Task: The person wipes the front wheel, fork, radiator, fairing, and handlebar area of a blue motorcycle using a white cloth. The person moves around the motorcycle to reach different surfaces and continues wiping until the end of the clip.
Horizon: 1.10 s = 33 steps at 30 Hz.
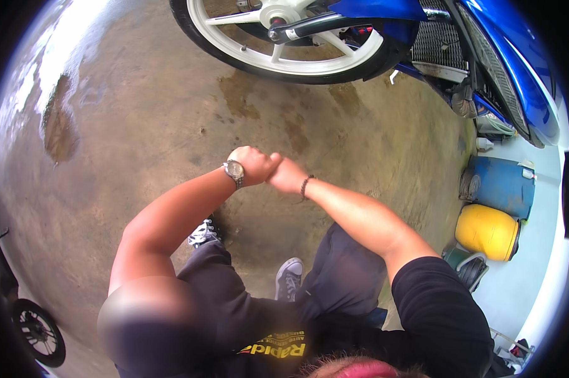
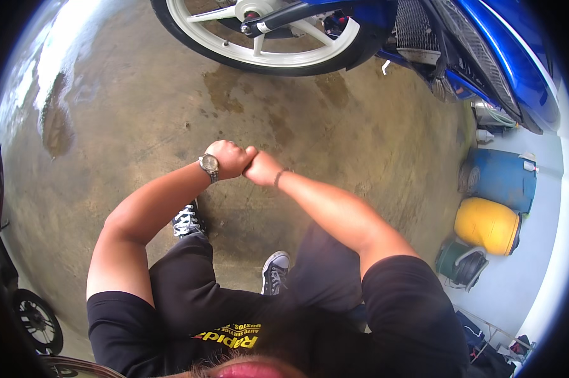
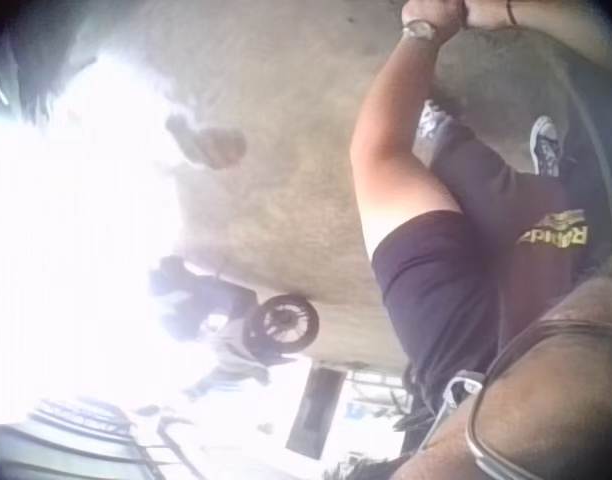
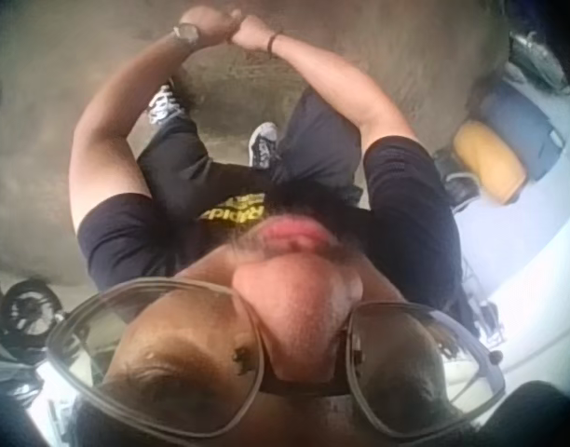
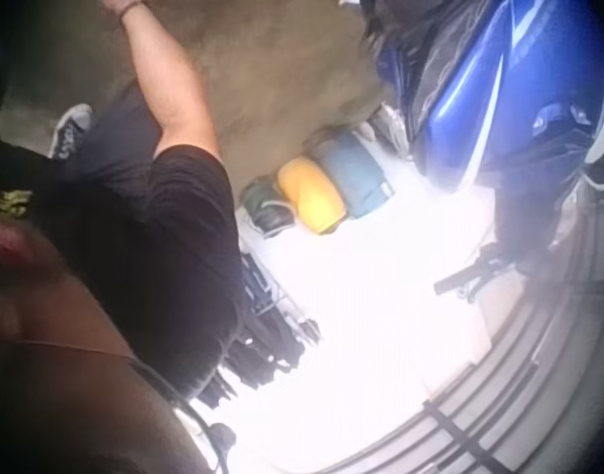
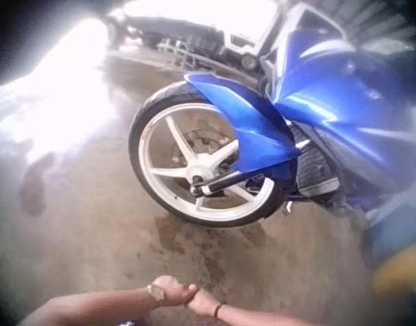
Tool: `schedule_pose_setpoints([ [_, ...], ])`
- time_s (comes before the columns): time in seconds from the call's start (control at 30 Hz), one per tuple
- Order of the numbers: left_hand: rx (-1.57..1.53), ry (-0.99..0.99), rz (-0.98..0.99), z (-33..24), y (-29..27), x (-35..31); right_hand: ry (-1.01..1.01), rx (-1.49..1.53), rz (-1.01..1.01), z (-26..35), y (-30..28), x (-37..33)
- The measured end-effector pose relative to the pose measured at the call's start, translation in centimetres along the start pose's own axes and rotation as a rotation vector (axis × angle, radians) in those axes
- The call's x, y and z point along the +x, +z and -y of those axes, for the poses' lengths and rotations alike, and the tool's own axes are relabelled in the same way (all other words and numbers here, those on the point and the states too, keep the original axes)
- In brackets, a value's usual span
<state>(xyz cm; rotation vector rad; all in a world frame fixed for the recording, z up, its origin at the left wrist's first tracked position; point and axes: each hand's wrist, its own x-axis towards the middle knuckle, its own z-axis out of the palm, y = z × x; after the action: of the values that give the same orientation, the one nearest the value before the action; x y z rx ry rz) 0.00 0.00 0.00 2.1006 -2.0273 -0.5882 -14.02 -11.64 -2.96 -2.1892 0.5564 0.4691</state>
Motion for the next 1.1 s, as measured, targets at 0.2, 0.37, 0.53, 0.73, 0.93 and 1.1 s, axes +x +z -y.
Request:
schedule_pose_setpoints([
  [0.2, 0.045, 0.383, -0.223, -0.2, 0.0, -0.3, 0.636, 1.023, 0.445, 3.2, -2.3, -5.4],
  [0.37, 0.069, 0.439, -0.198, -0.3, -1.2, 0.1, 0.658, 1.446, 0.641, 4.6, -5.3, -7.3],
  [0.53, -0.238, 0.139, -0.326, 2.0, -4.6, 0.7, 0.284, 0.957, 0.187, 4.7, -8.0, -5.8],
  [0.73, -1.114, -0.013, -0.294, 3.7, -9.0, -1.1, -0.047, 0.982, -0.054, 5.7, -11.0, -5.7],
  [0.93, -1.835, 0.119, -0.289, 2.6, -11.0, -2.2, -0.303, 0.918, -0.305, 8.3, -12.9, -5.9],
  [1.1, -1.867, 0.095, -0.316, 0.4, -12.4, -1.3, -0.344, 0.689, -0.532, 11.1, -14.3, -7.1],
])
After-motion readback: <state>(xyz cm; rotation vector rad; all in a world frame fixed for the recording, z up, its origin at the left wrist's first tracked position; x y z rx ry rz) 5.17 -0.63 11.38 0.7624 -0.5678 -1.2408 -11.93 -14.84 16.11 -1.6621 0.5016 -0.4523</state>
